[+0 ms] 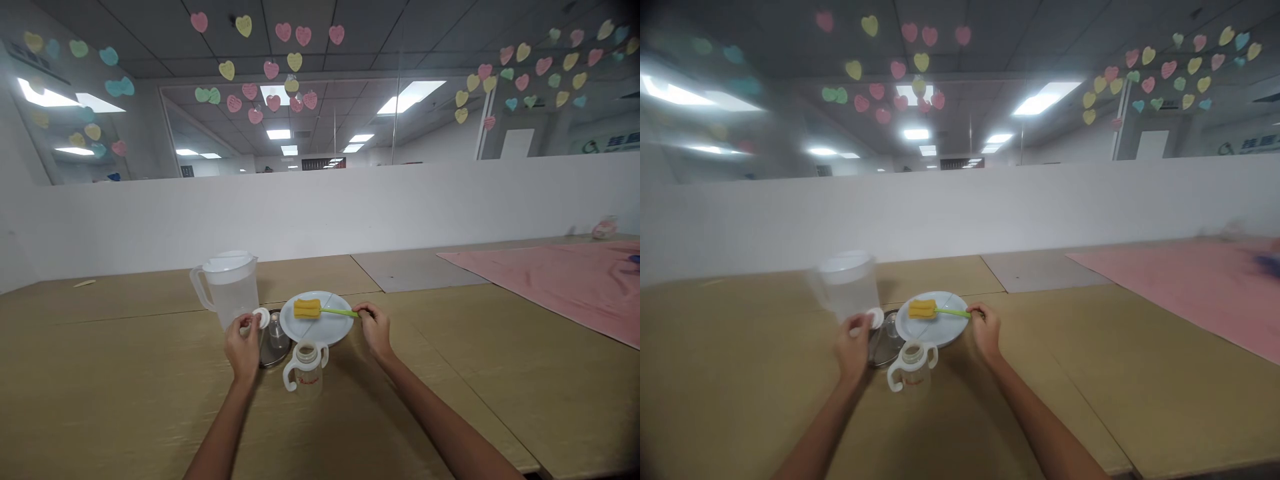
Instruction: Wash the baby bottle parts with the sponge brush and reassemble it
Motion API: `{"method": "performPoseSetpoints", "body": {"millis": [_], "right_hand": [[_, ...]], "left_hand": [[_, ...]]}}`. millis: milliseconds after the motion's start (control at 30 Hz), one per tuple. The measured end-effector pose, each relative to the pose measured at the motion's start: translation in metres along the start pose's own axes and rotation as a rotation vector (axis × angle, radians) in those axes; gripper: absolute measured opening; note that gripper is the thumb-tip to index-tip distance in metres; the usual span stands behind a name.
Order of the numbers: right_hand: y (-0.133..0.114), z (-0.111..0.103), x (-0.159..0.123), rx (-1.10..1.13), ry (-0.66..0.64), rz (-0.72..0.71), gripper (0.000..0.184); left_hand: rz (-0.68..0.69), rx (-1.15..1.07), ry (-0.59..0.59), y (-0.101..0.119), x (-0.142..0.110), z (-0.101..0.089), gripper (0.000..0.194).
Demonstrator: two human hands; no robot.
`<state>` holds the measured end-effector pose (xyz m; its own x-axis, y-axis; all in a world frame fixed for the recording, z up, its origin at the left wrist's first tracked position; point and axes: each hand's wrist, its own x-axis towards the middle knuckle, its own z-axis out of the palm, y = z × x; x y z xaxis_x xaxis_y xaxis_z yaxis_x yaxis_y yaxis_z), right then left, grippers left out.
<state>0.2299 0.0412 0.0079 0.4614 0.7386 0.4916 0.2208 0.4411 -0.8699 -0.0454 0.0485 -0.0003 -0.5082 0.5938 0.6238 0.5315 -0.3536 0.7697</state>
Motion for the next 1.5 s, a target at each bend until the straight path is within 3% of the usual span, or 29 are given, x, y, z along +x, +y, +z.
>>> {"method": "performPoseSetpoints", "body": {"millis": [600,800,967,1233,1367,1500], "right_hand": [[-0.002,0.0,-0.001,-0.006,-0.006,0.006,0.019],[-0.004,0.0,-0.001,-0.011,0.002,0.0,0.019],[-0.006,0.0,-0.001,-0.023,0.002,0.0,0.019],[-0.003,0.0,-0.001,-0.014,-0.008,-0.004,0.019],[-0.004,0.0,-0.002,-0.021,-0.004,0.001,0.02],[-0.005,0.0,-0.002,-0.018,0.003,0.004,0.02]], "left_hand": [[-0.066,-0.115,-0.025,0.002,-0.002,-0.001,0.038],[-0.028,-0.113,0.028,-0.002,-0.001,0.002,0.04],[-0.125,-0.12,0.004,0.0,-0.001,0.001,0.038],[-0.111,-0.155,-0.022,-0.004,-0.001,0.002,0.037],[-0.061,-0.214,0.03,-0.007,0.0,0.005,0.038],[-0.168,-0.205,0.032,-0.008,0.001,0.005,0.038]]}}
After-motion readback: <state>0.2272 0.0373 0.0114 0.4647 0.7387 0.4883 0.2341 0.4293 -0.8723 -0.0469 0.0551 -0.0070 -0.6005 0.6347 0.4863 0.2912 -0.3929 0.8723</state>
